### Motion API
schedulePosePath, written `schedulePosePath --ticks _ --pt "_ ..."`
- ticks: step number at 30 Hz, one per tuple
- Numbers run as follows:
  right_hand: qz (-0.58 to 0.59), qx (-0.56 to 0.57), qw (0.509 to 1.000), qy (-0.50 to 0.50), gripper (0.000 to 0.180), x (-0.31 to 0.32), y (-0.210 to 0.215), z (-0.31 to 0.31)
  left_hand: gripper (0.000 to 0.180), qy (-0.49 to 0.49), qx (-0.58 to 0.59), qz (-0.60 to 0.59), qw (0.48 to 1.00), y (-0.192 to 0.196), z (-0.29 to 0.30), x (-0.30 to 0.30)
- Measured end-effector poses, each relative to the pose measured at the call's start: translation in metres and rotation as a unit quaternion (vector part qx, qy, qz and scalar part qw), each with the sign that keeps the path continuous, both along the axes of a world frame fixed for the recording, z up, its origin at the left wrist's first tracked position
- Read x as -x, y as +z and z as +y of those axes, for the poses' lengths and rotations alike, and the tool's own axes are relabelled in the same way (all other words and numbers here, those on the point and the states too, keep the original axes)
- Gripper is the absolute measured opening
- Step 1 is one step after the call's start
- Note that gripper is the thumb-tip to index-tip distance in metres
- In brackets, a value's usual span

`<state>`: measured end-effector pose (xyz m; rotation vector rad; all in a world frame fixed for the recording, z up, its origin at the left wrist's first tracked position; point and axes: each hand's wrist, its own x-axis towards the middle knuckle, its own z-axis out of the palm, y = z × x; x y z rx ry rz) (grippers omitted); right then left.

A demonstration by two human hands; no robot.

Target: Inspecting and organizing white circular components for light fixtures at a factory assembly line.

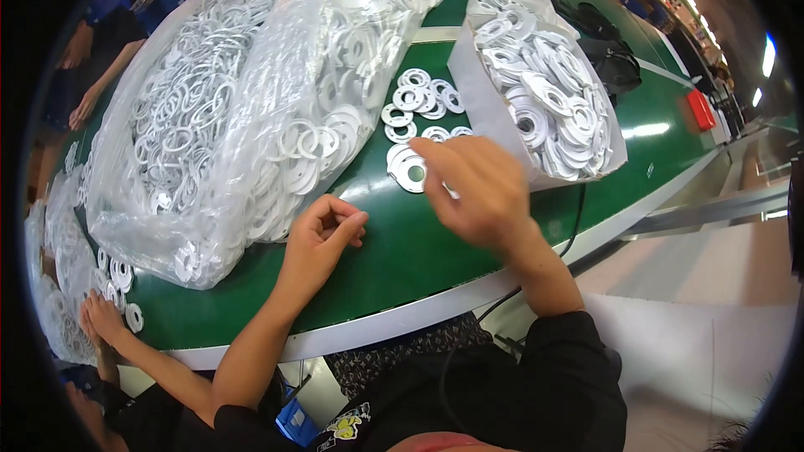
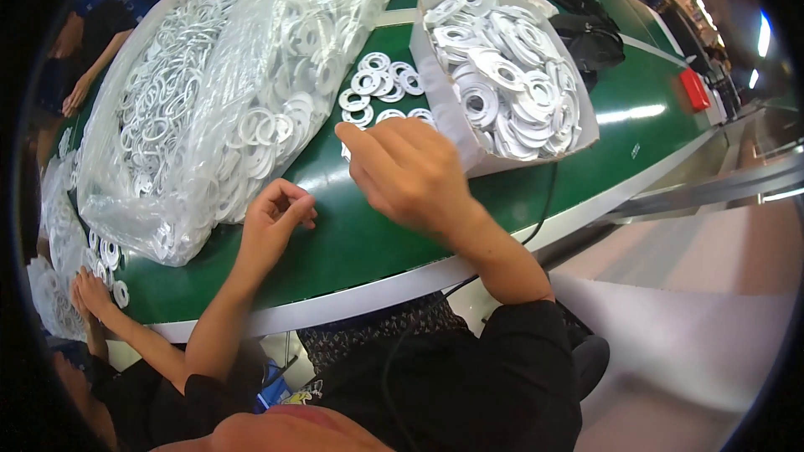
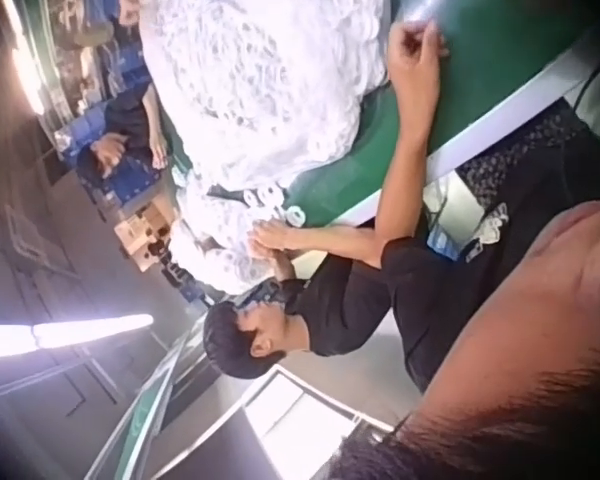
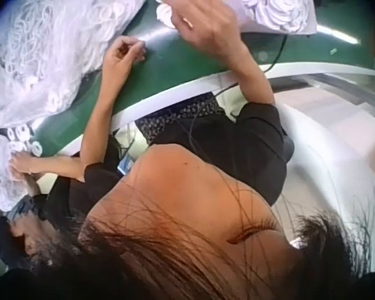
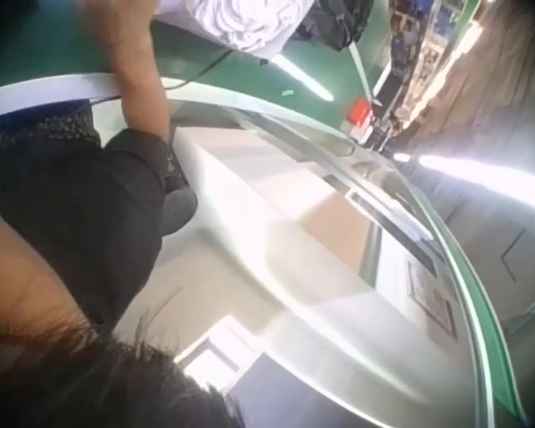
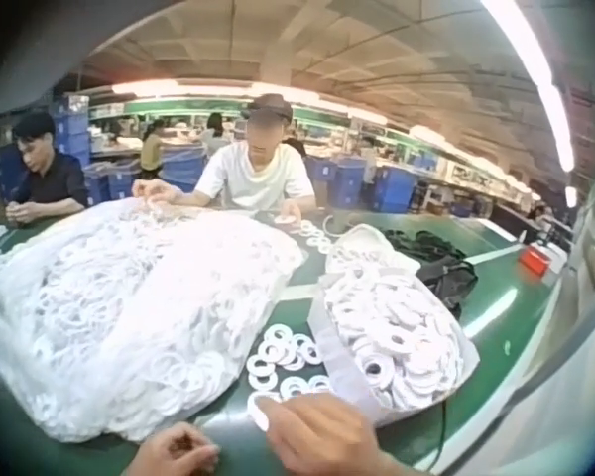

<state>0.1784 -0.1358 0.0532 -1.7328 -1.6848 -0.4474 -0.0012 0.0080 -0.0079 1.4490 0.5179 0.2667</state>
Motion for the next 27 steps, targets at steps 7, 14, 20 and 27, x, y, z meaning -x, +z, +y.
schedulePosePath --ticks 7,14,20,27 --pt "-0.059 0.199 0.972 -0.111 0.040 -0.024 -0.057 0.022 0.038 -0.064 0.040 0.046 0.996 0.008 0.010 0.011" --pt "0.120 0.111 0.987 -0.010 0.048 0.009 -0.026 0.022 0.028 -0.027 0.105 -0.057 0.992 -0.001 0.002 0.010" --pt "0.114 0.228 0.964 -0.070 0.038 0.012 -0.032 0.020 0.021 -0.026 0.085 -0.058 0.994 0.000 0.004 0.007" --pt "0.108 0.244 0.956 -0.123 0.021 0.012 -0.032 0.020 0.018 -0.013 0.052 -0.057 0.997 0.000 0.006 0.005"
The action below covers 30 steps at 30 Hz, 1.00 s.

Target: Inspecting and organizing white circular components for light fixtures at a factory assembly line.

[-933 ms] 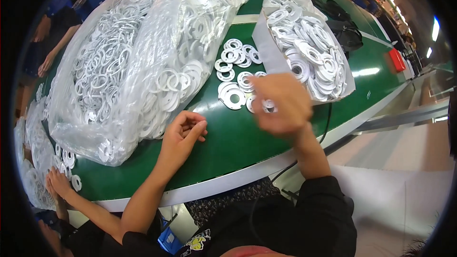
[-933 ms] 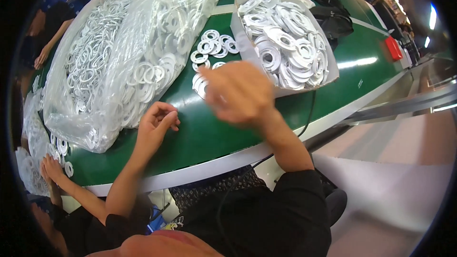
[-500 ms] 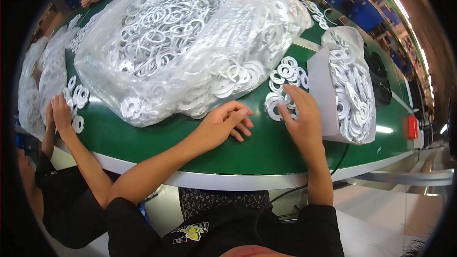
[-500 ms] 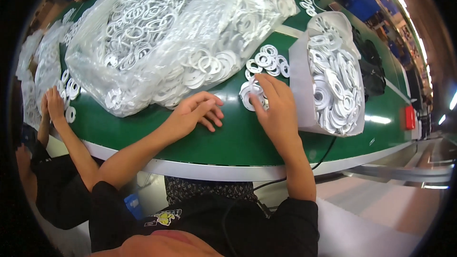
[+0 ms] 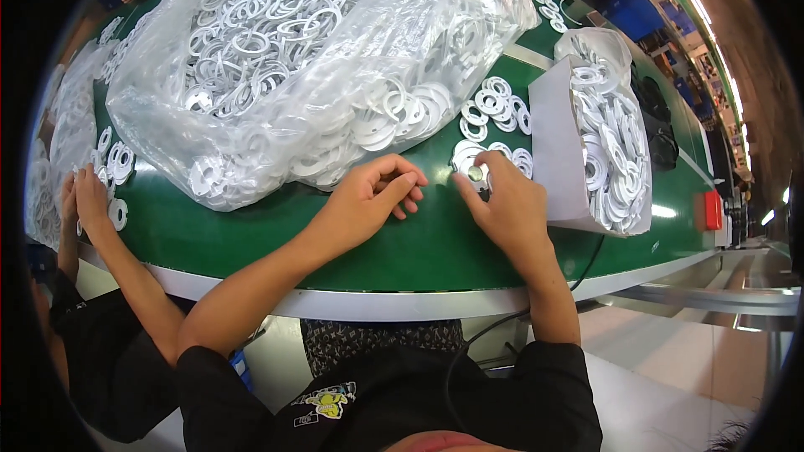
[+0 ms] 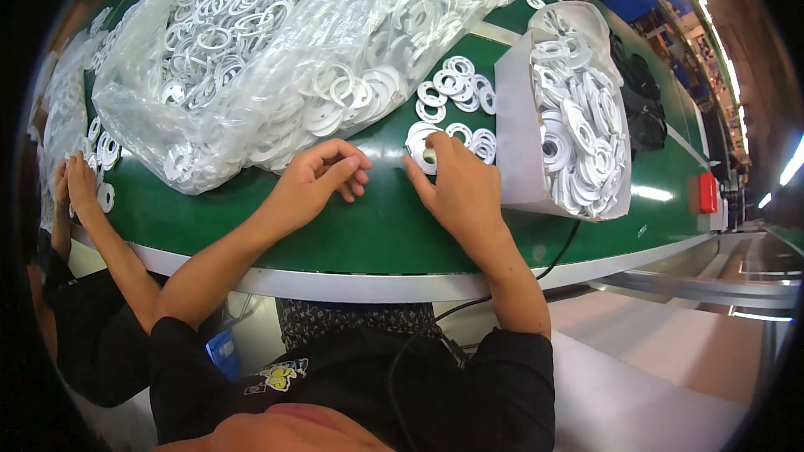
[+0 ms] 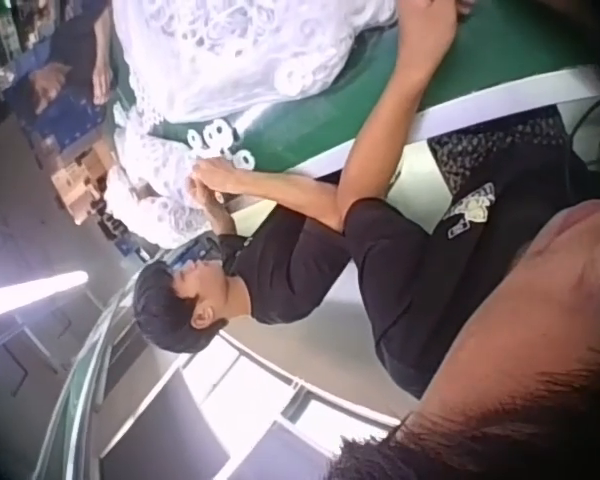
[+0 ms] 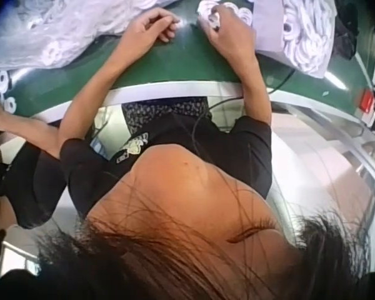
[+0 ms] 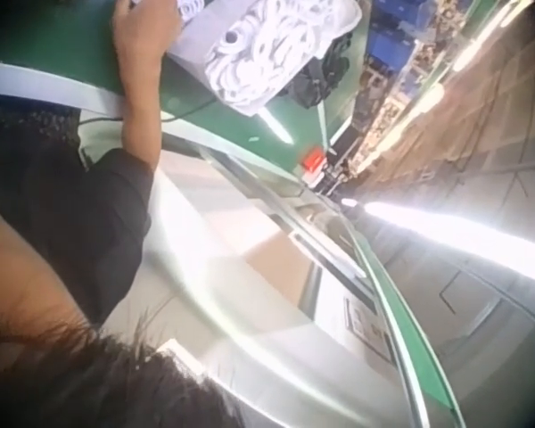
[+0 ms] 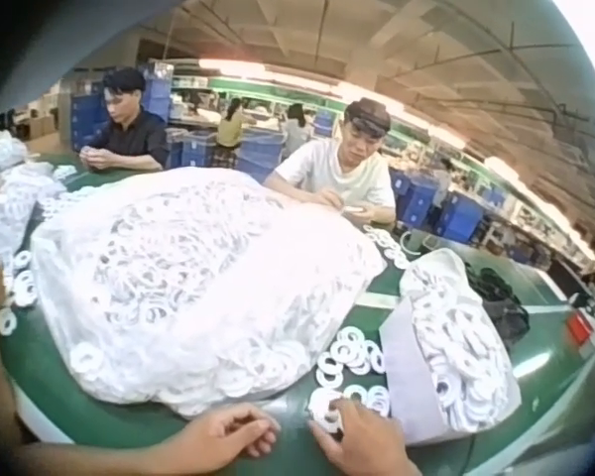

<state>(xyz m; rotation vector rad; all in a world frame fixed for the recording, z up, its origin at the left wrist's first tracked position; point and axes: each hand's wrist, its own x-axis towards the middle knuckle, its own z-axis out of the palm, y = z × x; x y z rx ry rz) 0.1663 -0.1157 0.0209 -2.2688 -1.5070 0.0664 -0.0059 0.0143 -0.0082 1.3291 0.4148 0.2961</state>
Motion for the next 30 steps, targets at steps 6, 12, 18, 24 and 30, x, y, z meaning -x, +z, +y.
schedulePosePath --ticks 6,12,18,24,30 --pt "-0.123 -0.002 0.990 0.071 0.015 -0.004 -0.006 -0.007 0.023 -0.006 0.020 -0.001 1.000 -0.002 0.000 0.000" --pt "-0.089 -0.113 0.982 0.125 0.008 0.004 0.010 -0.007 0.043 -0.049 0.191 0.057 0.979 0.007 0.005 0.002" --pt "0.070 -0.169 0.932 0.312 0.017 0.008 0.017 -0.004 0.048 -0.090 0.366 0.022 0.926 0.023 0.009 0.001" --pt "0.469 -0.054 0.878 0.074 0.022 0.003 0.017 -0.009 0.044 -0.071 0.185 0.058 0.979 0.015 0.001 0.000" --pt "0.259 -0.136 0.937 0.189 0.058 0.018 0.008 -0.006 0.049 -0.093 0.365 0.027 0.926 0.006 -0.004 -0.001"
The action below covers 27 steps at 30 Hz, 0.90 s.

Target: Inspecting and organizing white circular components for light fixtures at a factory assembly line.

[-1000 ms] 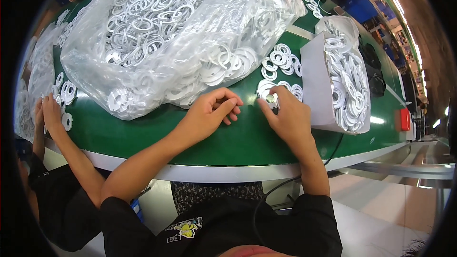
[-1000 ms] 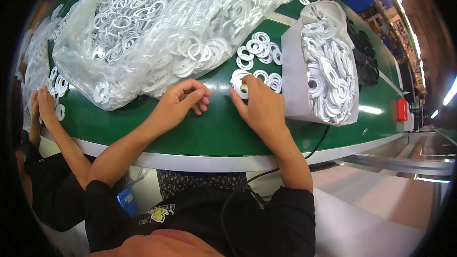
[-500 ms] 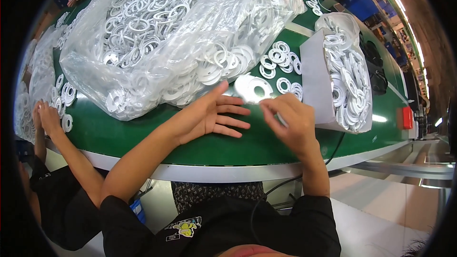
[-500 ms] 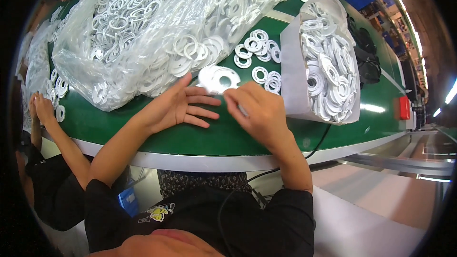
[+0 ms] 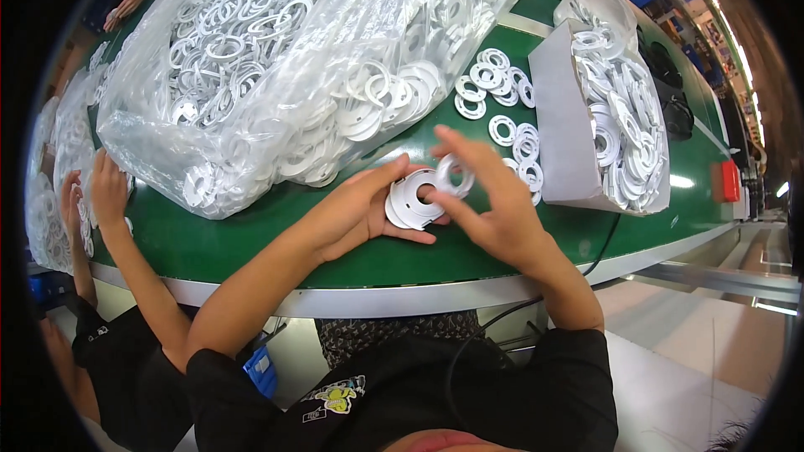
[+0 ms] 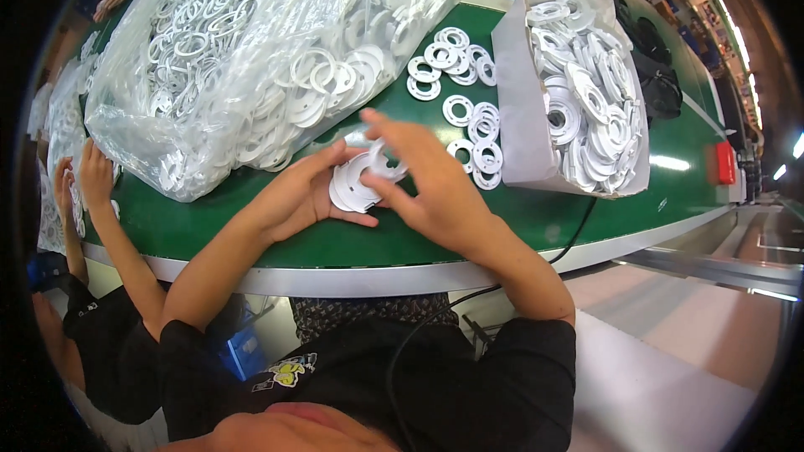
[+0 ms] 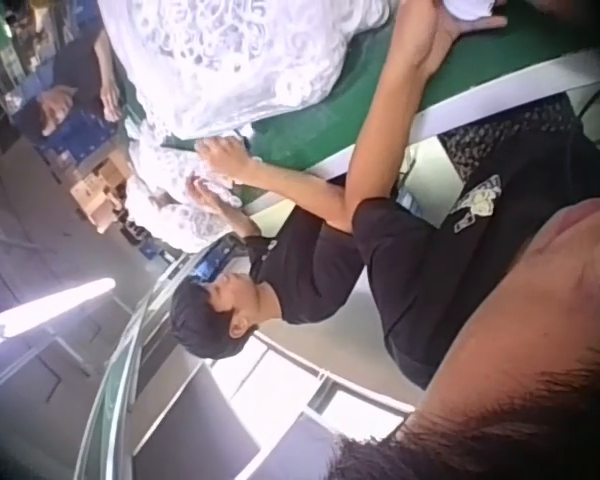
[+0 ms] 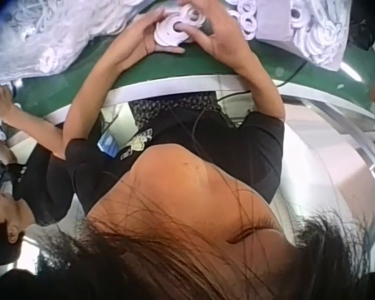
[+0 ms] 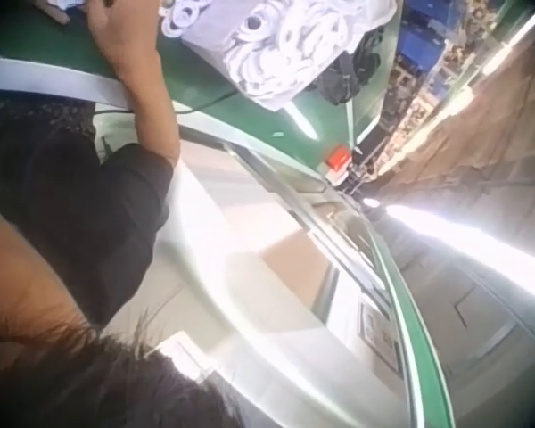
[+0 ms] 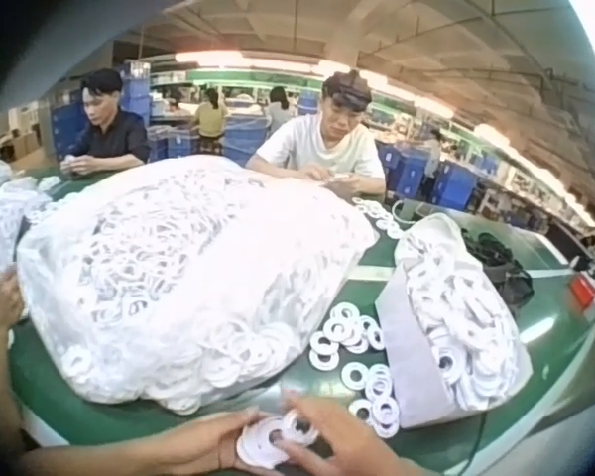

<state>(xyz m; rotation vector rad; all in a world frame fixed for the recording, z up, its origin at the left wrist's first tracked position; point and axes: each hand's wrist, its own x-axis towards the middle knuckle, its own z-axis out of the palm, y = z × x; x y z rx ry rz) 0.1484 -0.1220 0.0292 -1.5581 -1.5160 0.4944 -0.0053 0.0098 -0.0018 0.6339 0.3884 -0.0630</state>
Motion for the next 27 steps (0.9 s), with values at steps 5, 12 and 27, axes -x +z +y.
schedulePosePath --ticks 5,12,27 --pt "-0.154 0.013 0.987 0.055 0.061 -0.001 -0.014 0.003 0.052 0.018 0.024 -0.018 0.999 0.003 -0.002 -0.005" --pt "0.028 0.011 1.000 0.000 0.045 -0.007 -0.002 0.006 0.048 0.045 -0.019 -0.003 0.999 0.000 0.005 -0.001" --pt "-0.180 -0.129 0.974 0.056 0.022 0.030 0.071 0.133 0.030 0.037 0.000 -0.061 0.997 -0.002 0.005 0.005"
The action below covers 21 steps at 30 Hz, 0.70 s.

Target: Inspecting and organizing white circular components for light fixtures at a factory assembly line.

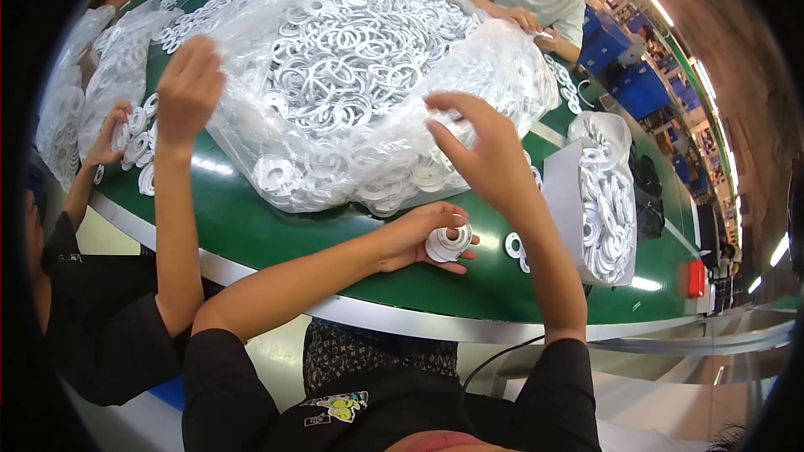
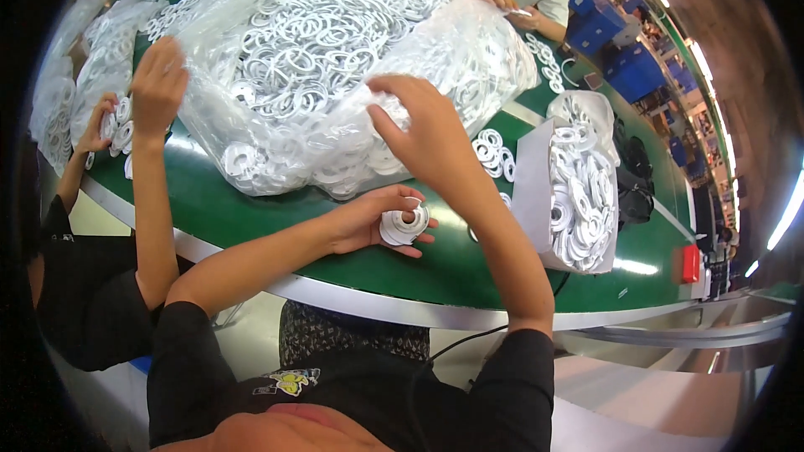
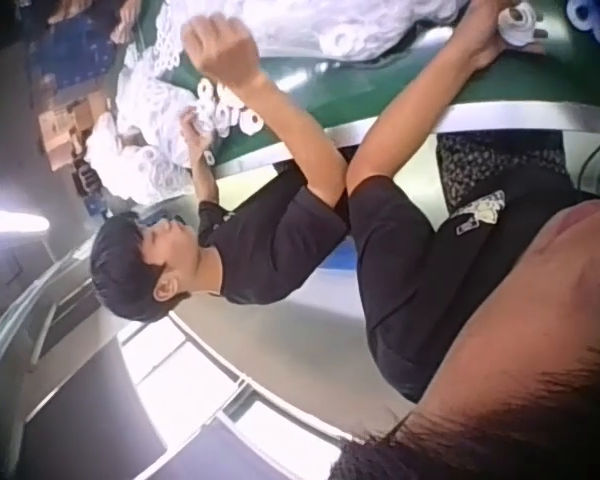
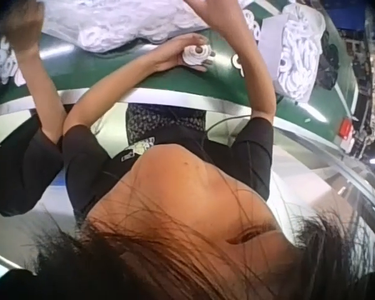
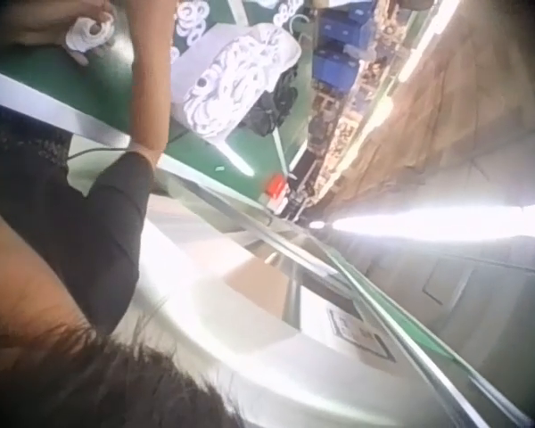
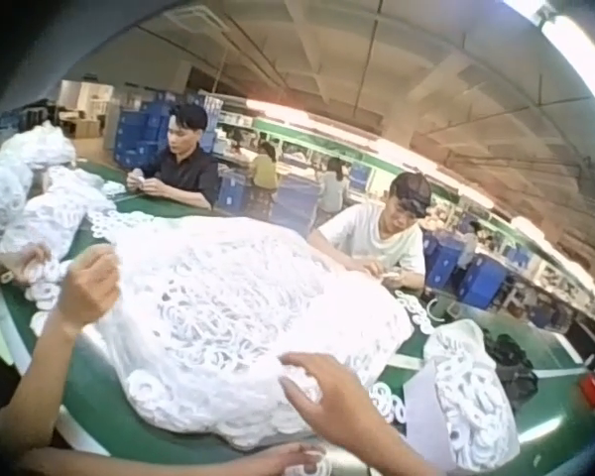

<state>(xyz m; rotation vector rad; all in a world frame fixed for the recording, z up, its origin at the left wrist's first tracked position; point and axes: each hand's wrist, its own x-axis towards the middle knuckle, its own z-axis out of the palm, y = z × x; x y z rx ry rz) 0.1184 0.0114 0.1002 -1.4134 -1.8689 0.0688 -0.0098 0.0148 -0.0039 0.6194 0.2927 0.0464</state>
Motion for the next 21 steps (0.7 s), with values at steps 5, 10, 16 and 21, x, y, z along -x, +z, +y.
schedulePosePath --ticks 5,10,16,21 --pt "-0.181 -0.118 0.973 0.075 0.019 -0.013 -0.026 0.095 0.029 -0.001 0.043 -0.007 0.999 -0.007 -0.001 -0.009" --pt "-0.085 -0.015 0.995 0.044 0.013 -0.012 -0.014 0.107 0.037 -0.001 0.020 -0.015 1.000 -0.004 -0.001 -0.002" --pt "0.244 0.109 0.961 0.065 0.020 -0.019 0.000 0.117 0.034 -0.033 -0.014 -0.018 0.999 -0.013 0.001 -0.005" --pt "0.565 0.182 0.788 0.164 0.014 -0.027 -0.002 0.120 0.033 -0.031 -0.022 -0.024 0.999 -0.014 0.000 -0.007"
